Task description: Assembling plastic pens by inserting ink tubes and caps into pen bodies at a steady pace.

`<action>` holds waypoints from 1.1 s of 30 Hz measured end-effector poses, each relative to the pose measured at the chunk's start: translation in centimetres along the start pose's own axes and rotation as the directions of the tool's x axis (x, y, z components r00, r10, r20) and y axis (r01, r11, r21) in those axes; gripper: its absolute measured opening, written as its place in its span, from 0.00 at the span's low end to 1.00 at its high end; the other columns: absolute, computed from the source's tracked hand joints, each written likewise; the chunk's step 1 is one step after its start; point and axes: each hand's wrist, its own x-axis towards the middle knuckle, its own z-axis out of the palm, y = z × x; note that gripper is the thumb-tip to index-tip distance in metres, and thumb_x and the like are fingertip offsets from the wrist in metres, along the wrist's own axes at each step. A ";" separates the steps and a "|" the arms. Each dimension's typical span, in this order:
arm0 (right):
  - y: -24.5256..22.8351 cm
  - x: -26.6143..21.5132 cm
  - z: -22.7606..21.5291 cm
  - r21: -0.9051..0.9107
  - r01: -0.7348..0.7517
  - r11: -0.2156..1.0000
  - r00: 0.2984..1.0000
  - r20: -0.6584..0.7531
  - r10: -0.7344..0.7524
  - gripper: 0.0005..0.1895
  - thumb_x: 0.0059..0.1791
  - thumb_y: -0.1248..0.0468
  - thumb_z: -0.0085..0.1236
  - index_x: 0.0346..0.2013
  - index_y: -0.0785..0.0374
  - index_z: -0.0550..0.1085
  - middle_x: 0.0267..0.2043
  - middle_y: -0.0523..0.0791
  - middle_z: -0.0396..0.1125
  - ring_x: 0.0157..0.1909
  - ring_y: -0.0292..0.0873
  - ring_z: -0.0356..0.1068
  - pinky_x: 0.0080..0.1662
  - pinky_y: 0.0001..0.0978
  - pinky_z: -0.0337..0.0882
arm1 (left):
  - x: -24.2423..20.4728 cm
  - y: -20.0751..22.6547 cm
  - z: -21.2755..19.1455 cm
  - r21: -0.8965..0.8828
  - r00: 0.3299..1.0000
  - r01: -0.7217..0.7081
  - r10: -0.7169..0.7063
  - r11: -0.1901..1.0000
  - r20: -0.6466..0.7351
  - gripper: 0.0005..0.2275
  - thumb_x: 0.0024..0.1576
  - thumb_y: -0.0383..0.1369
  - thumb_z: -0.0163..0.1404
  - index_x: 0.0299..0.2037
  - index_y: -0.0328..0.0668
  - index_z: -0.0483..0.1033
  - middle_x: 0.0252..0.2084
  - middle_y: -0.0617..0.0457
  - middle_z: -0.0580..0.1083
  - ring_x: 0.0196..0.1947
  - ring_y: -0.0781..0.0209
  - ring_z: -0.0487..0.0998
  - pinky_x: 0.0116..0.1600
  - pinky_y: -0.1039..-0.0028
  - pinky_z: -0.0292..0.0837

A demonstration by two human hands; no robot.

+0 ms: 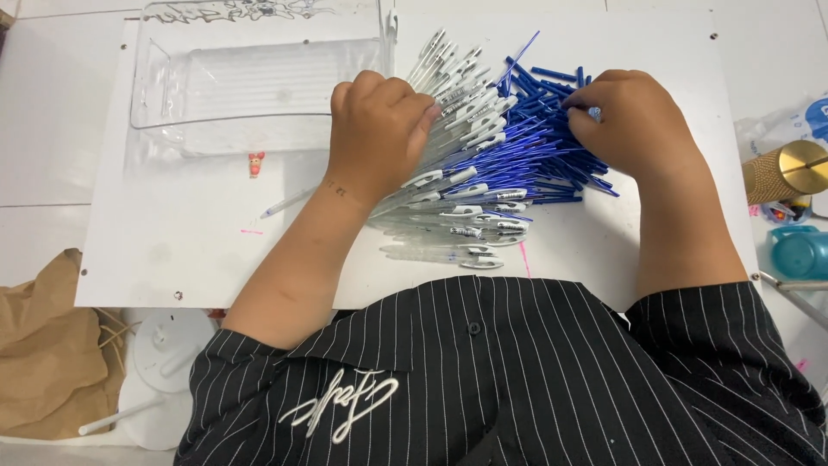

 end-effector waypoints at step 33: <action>20.6 -0.5 7.5 0.081 -0.485 0.871 0.778 -0.415 0.471 0.12 0.54 0.64 0.58 0.43 0.68 0.84 0.41 0.57 0.73 0.49 0.57 0.64 0.46 0.47 0.71 | -0.3 -3.6 0.2 0.119 0.992 0.118 -0.122 0.986 0.027 0.13 0.63 0.42 0.59 0.52 0.48 0.81 0.35 0.58 0.73 0.38 0.58 0.68 0.49 0.65 0.58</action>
